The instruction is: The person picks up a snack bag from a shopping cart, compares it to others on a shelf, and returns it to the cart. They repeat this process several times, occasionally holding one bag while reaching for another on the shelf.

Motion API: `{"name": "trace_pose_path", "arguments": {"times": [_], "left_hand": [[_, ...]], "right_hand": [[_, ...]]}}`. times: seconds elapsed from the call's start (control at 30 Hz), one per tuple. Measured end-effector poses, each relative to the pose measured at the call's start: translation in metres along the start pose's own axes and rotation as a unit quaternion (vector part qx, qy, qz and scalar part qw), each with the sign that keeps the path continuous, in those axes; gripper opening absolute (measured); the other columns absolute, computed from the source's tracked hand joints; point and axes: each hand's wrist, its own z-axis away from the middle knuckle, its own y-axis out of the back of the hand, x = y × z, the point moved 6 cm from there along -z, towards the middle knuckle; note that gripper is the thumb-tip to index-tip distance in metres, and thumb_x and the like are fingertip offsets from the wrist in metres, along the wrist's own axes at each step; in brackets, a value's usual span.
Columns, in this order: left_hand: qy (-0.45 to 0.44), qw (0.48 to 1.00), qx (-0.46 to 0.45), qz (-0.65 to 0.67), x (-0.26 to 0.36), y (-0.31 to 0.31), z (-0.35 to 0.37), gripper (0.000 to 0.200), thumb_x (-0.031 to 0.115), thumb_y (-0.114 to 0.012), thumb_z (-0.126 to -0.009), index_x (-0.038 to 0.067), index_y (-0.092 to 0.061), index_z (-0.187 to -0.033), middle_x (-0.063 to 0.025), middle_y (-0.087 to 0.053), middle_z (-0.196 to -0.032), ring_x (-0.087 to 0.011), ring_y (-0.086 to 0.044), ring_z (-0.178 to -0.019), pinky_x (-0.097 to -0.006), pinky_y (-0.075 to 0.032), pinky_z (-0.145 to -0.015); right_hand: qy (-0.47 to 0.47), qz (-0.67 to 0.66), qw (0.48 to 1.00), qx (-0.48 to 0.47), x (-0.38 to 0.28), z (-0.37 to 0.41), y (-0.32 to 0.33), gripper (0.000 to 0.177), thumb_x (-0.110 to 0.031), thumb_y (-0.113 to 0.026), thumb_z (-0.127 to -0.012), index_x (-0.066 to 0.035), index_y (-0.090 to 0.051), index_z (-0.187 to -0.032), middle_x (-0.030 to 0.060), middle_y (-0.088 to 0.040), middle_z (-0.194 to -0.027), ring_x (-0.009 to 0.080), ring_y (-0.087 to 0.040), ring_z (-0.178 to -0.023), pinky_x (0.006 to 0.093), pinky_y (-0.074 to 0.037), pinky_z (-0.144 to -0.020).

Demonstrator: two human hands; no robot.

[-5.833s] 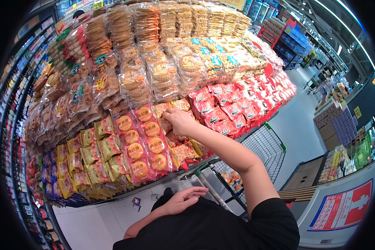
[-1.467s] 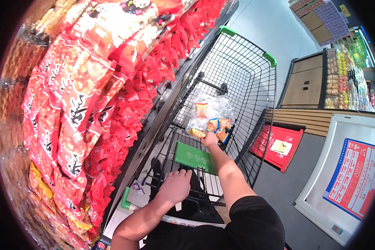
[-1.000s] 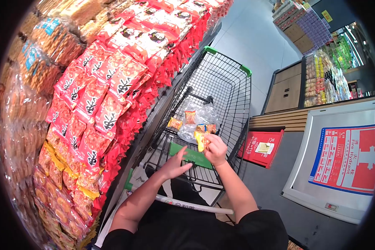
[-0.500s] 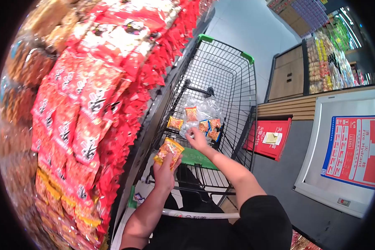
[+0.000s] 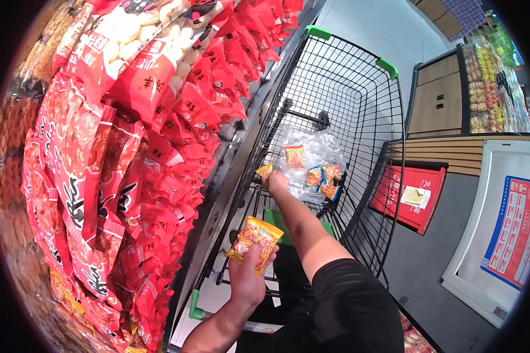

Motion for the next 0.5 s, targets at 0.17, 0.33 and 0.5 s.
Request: {"name": "trace_pose_path", "arguments": {"times": [0.17, 0.33, 0.5], "left_hand": [[-0.005, 0.999, -0.027, -0.018, -0.004, -0.008, 0.005, 0.03, 0.018, -0.052, -0.101, 0.002, -0.052, -0.127, -0.0128, -0.066, -0.111, -0.0213, -0.069, -0.095, -0.0322, -0.056, -0.082], [0.013, 0.999, -0.029, -0.03, -0.014, -0.007, 0.008, 0.028, 0.015, -0.052, -0.101, 0.001, -0.053, -0.125, -0.0135, -0.067, -0.11, -0.022, -0.07, -0.092, -0.0323, -0.056, -0.082], [0.011, 0.998, -0.048, -0.029, -0.019, -0.009, 0.01, 0.028, 0.013, -0.051, -0.102, -0.001, -0.054, -0.125, -0.013, -0.067, -0.108, -0.0223, -0.07, -0.093, -0.0309, -0.057, -0.081]], "right_hand": [[-0.014, -0.081, 0.996, 0.025, 0.016, 0.015, -0.004, 0.056, -0.041, -0.081, -0.069, -0.003, -0.065, -0.107, 0.0208, -0.062, -0.121, 0.0335, -0.062, -0.114, 0.0417, -0.052, -0.092], [-0.092, -0.13, 0.987, -0.008, -0.003, 0.009, 0.01, 0.074, -0.047, -0.081, -0.07, -0.001, -0.055, -0.121, 0.02, -0.065, -0.119, 0.0333, -0.064, -0.111, 0.0403, -0.051, -0.095], [-0.07, -0.111, 0.991, -0.018, 0.0, 0.006, -0.006, 0.074, -0.052, -0.076, -0.074, 0.0, -0.055, -0.122, 0.0213, -0.067, -0.115, 0.0338, -0.065, -0.109, 0.0413, -0.051, -0.094]]}}
